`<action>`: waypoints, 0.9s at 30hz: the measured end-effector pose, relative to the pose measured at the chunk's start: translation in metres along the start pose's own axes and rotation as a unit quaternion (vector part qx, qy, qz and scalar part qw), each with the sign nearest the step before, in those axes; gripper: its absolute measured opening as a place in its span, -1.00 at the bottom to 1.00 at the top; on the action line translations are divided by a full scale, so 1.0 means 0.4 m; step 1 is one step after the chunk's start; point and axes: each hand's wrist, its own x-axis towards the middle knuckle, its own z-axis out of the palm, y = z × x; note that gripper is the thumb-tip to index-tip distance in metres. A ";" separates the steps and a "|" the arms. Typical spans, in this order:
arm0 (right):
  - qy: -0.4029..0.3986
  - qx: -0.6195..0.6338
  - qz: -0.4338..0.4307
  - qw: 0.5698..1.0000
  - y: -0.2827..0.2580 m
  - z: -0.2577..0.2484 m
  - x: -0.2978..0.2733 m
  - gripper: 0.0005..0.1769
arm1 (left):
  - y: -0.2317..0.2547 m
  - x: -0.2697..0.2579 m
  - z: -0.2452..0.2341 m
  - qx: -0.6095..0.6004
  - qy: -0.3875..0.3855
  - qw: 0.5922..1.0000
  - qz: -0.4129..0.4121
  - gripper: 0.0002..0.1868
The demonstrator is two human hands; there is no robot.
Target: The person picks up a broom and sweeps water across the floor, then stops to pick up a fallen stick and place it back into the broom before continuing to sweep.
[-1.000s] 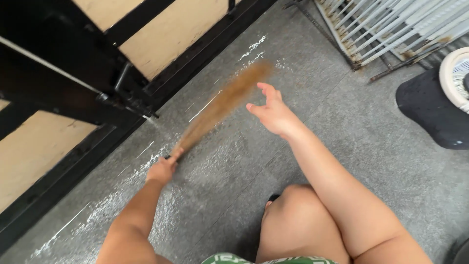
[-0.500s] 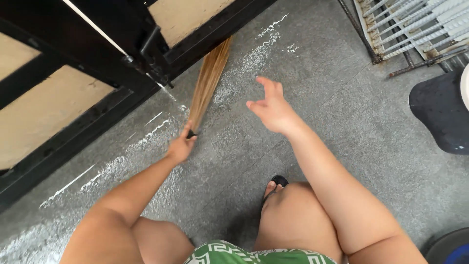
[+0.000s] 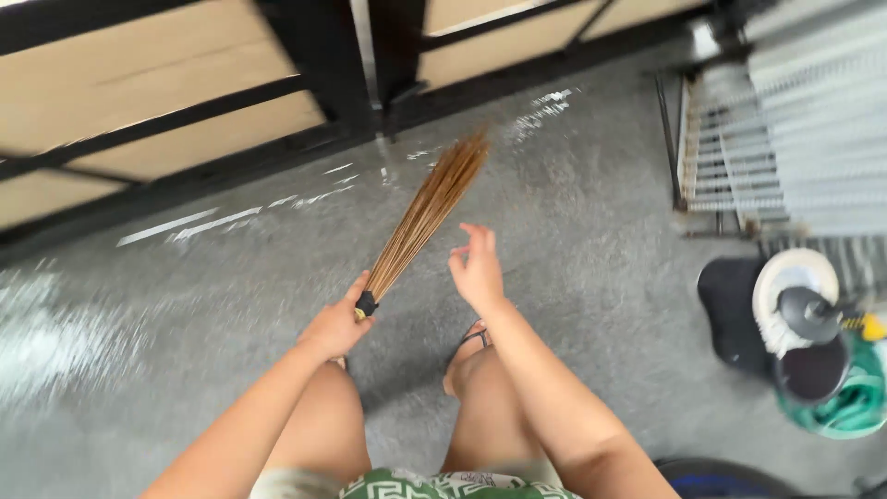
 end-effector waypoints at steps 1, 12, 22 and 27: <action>-0.042 -0.014 0.000 0.999 -0.051 0.006 -0.026 -0.40 | -0.019 -0.065 -0.022 0.022 0.012 0.999 -0.021 0.01; -0.338 -0.137 -0.070 0.929 -0.513 -0.080 -0.093 -0.25 | -0.098 -0.744 -0.153 -0.159 0.059 0.957 -0.236 -0.06; -0.418 -0.179 -0.134 0.880 -0.730 -0.062 -0.162 -0.23 | -0.229 -0.779 0.083 -0.441 0.281 0.796 -0.306 0.09; -0.451 -0.164 -0.149 0.865 -0.839 0.082 -0.224 -0.24 | -0.366 -0.774 -0.003 -0.456 0.304 0.756 -0.356 0.04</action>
